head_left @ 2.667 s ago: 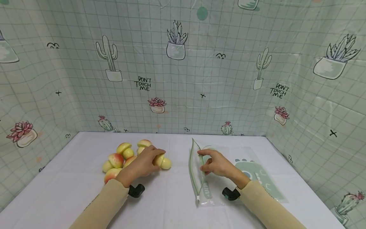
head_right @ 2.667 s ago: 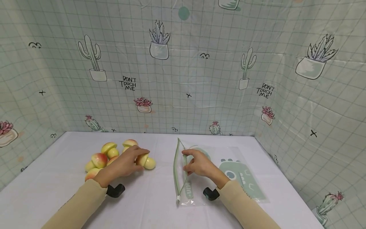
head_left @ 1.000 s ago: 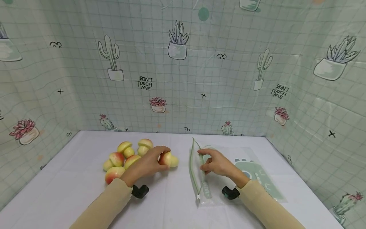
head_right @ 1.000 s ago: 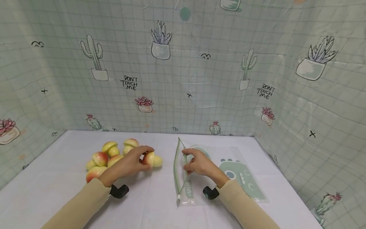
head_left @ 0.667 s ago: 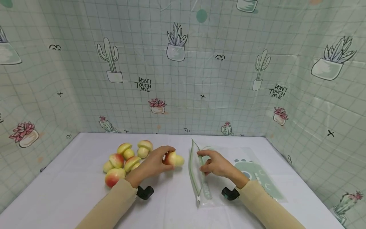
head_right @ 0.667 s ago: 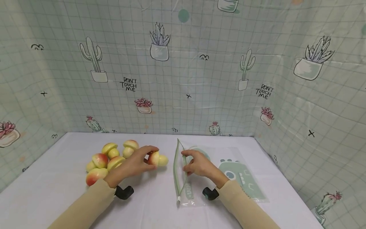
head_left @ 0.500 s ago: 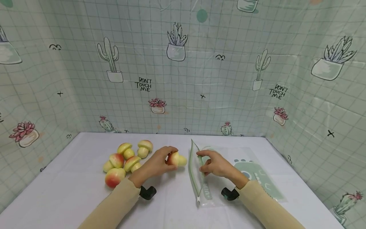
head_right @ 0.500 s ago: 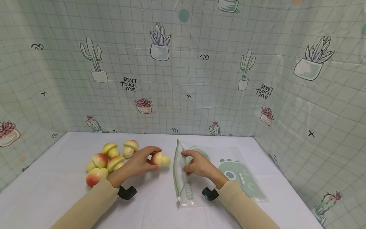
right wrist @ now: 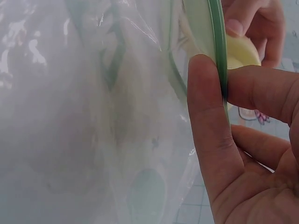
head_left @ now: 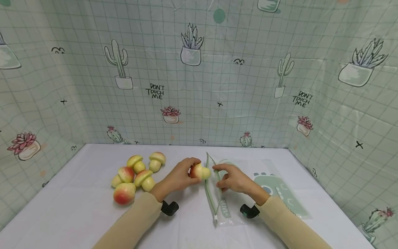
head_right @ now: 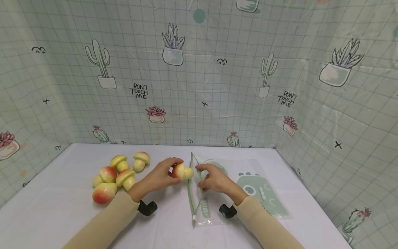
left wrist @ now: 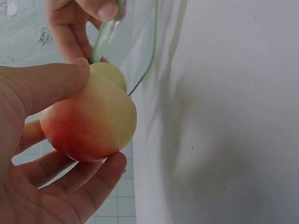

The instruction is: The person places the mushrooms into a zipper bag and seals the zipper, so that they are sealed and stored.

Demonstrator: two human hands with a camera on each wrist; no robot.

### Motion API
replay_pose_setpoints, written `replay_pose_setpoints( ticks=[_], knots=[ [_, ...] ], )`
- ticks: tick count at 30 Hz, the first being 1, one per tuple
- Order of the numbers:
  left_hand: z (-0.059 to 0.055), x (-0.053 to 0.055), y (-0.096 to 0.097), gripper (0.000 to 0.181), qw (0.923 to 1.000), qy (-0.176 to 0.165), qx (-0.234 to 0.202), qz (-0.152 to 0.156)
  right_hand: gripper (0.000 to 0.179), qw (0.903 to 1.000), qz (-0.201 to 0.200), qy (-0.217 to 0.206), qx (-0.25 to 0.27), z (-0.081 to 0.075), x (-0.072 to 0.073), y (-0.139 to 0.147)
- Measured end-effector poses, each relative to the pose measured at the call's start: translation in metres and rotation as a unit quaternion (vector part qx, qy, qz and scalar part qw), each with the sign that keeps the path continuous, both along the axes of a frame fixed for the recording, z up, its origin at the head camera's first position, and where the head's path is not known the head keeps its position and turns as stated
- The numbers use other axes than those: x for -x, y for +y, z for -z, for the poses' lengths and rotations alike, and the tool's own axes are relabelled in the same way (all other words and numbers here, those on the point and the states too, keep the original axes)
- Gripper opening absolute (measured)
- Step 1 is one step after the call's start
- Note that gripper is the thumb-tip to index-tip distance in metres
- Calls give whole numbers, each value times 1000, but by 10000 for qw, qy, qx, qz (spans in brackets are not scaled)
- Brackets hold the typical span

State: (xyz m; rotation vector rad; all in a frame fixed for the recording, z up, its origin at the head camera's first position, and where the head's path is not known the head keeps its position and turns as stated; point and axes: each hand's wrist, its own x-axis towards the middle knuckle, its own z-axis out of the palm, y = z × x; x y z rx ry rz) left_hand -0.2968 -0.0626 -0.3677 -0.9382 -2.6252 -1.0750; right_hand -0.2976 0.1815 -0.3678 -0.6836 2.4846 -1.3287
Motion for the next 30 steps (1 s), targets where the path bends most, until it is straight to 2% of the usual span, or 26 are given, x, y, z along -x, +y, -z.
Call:
replay_pose_setpoints(
  ticks=[7, 19, 30],
  knots=[
    [6, 8, 11, 57, 10000, -27, 75, -26, 63, 10000, -32, -18, 22, -1, 0, -1],
    [14, 14, 20, 55, 9997, -109, 28, -198, 65, 9999, -24, -98, 133, -3, -2, 0],
    [14, 18, 28, 52, 9996, -204, -47, -213, 64, 9998, -4, 6, 189, -9, -4, 0]
  ],
)
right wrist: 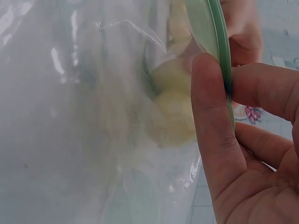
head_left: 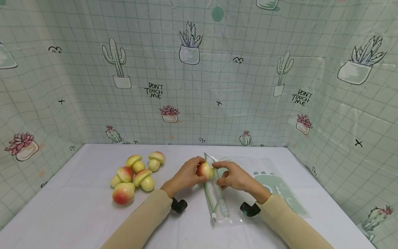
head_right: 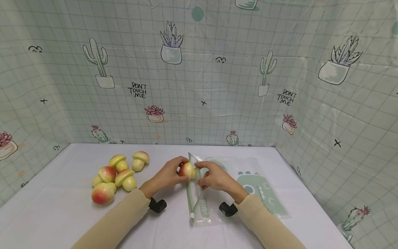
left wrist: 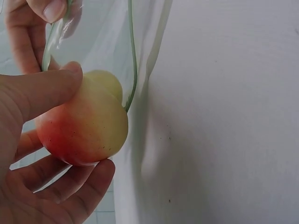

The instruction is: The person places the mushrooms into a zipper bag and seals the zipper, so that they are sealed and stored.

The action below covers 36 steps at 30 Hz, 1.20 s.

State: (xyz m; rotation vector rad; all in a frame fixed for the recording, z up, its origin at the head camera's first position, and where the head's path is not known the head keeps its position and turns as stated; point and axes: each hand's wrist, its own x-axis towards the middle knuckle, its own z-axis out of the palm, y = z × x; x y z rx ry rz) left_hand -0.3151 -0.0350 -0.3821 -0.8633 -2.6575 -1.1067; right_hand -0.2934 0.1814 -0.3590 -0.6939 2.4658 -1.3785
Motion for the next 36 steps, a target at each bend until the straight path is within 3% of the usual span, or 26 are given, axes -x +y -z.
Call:
replay_pose_setpoints(
  ticks=[20, 32, 36],
  knots=[
    [5, 4, 8, 55, 9996, -260, -76, -2, 62, 10000, -5, 57, 68, 1, 1, 0],
    [6, 2, -1, 49, 9972, -536, -511, 89, 62, 10000, -16, 16, 19, 2, 1, 0],
    [6, 2, -1, 47, 9968, -523, -597, 128, 61, 10000, -22, 48, 30, -5, -3, -2]
  ],
)
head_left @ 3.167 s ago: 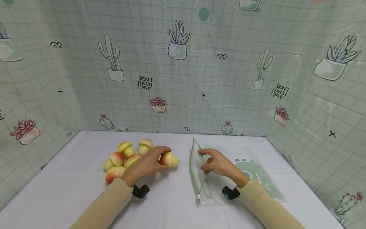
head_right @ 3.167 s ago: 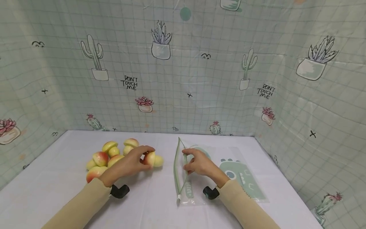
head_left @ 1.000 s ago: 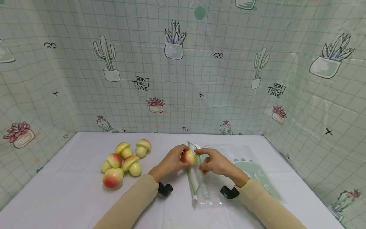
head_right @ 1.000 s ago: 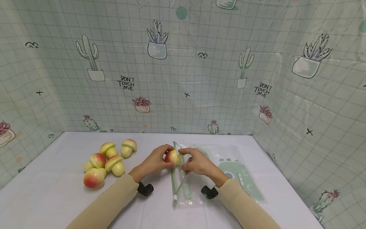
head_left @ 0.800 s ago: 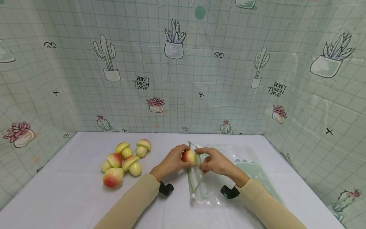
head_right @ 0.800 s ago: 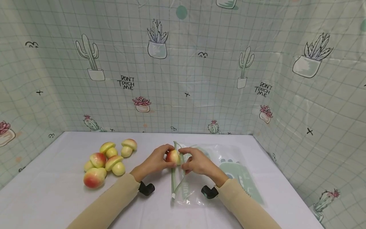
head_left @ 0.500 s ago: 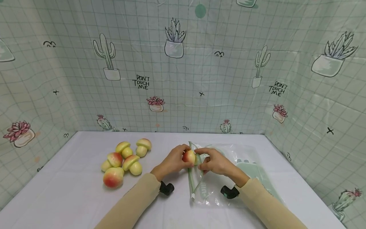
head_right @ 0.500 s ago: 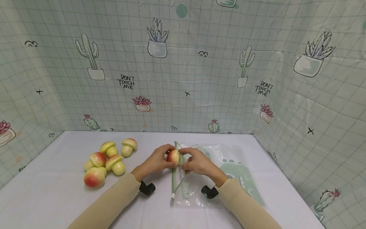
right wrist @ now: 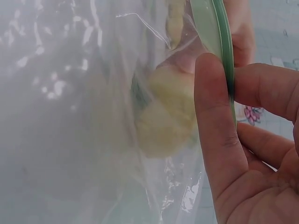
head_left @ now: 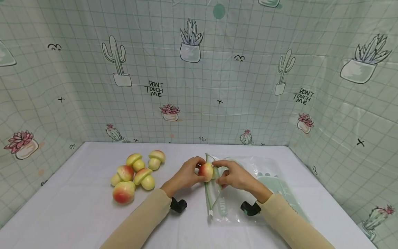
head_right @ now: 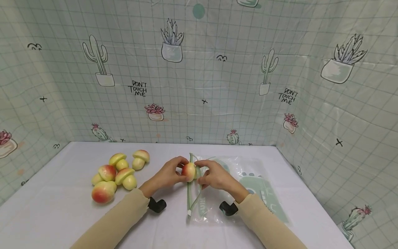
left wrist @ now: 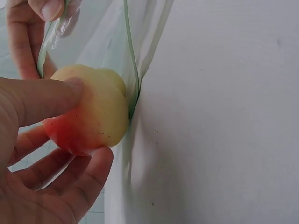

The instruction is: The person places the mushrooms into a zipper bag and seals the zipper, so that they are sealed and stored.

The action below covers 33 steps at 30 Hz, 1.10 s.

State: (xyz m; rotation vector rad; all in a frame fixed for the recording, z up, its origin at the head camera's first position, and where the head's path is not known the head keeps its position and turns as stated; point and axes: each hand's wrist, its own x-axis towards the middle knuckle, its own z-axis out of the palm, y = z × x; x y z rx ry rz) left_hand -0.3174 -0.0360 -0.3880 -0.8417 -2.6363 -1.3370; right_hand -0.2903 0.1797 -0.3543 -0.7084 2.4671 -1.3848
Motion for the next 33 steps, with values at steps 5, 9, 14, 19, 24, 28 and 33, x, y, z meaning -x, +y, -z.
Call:
replay_pose_setpoints(
  ticks=[5, 9, 14, 19, 24, 28, 33],
  knots=[
    [1, 2, 5, 46, 9999, 89, 123, -23, 60, 10000, 36, -45, 41, -19, -14, -4],
    [0, 3, 11, 47, 9998, 104, 185, -46, 60, 9999, 10, -57, 106, -23, -15, -4],
    [1, 4, 18, 46, 9999, 33, 149, -22, 59, 9998, -31, -49, 201, -24, -15, -3],
    [2, 3, 19, 46, 9999, 9, 98, -35, 60, 9998, -42, -65, 190, -23, -15, -2],
    [2, 3, 14, 44, 9999, 64, 6, -110, 60, 9998, -4, -91, 176, -23, -14, -3],
    [3, 2, 11, 38, 9999, 89, -116, -89, 61, 9997, -7, -123, 188, -23, -14, -3],
    [4, 4, 12, 35, 9998, 28, -195, -49, 61, 9996, -9, -167, 239, -24, -15, -4]
  ],
)
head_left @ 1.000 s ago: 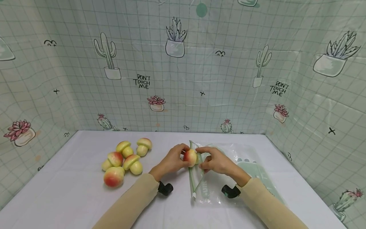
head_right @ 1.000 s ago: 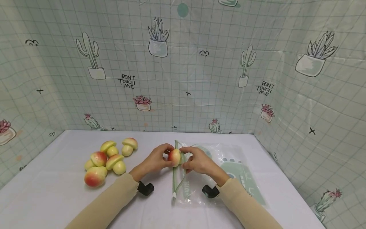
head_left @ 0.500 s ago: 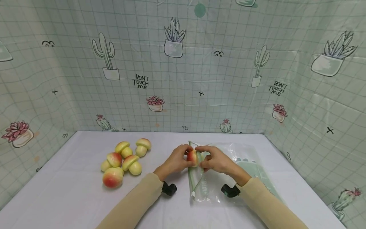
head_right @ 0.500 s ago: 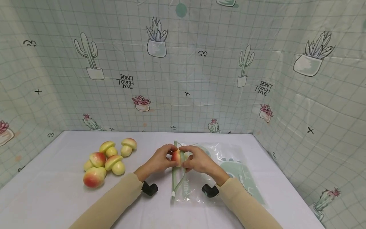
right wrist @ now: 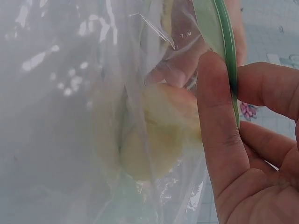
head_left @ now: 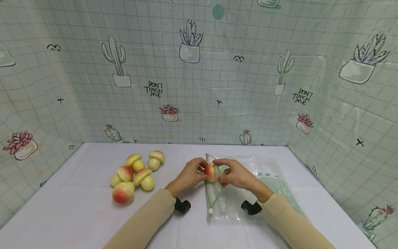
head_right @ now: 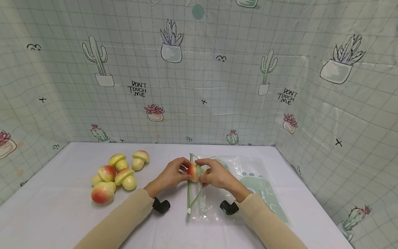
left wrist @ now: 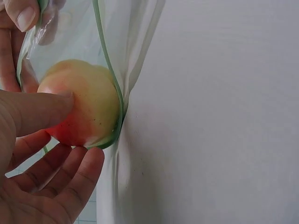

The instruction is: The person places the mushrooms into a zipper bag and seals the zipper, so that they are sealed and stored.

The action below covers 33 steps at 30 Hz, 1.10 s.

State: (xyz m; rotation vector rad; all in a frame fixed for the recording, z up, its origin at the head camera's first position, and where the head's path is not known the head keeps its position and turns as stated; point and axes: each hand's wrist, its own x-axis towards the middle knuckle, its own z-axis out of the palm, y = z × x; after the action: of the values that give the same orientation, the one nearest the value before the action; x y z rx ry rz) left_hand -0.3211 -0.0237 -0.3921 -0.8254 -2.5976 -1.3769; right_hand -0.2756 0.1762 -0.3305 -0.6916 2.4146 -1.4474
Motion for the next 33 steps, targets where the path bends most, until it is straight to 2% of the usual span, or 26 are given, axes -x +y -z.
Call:
replay_pose_setpoints(
  ticks=[8, 14, 20, 29, 33],
  knots=[
    [1, 3, 3, 34, 10000, -85, -26, -17, 61, 9999, 30, -100, 35, 2, 2, -1],
    [1, 1, 0, 36, 9999, -113, 32, -77, 63, 9999, 99, -128, 34, 20, 16, 4],
    [-2, -6, -7, 37, 9998, 7, 180, -99, 64, 9998, 99, -118, 102, 27, 22, 8],
    [-6, -20, -25, 38, 9993, 274, 244, 95, 63, 9999, 96, -82, 93, 28, 22, 8],
    [-11, -29, -32, 36, 9992, 281, 233, 154, 62, 9998, 111, -71, 157, 25, 19, 7]
  ],
)
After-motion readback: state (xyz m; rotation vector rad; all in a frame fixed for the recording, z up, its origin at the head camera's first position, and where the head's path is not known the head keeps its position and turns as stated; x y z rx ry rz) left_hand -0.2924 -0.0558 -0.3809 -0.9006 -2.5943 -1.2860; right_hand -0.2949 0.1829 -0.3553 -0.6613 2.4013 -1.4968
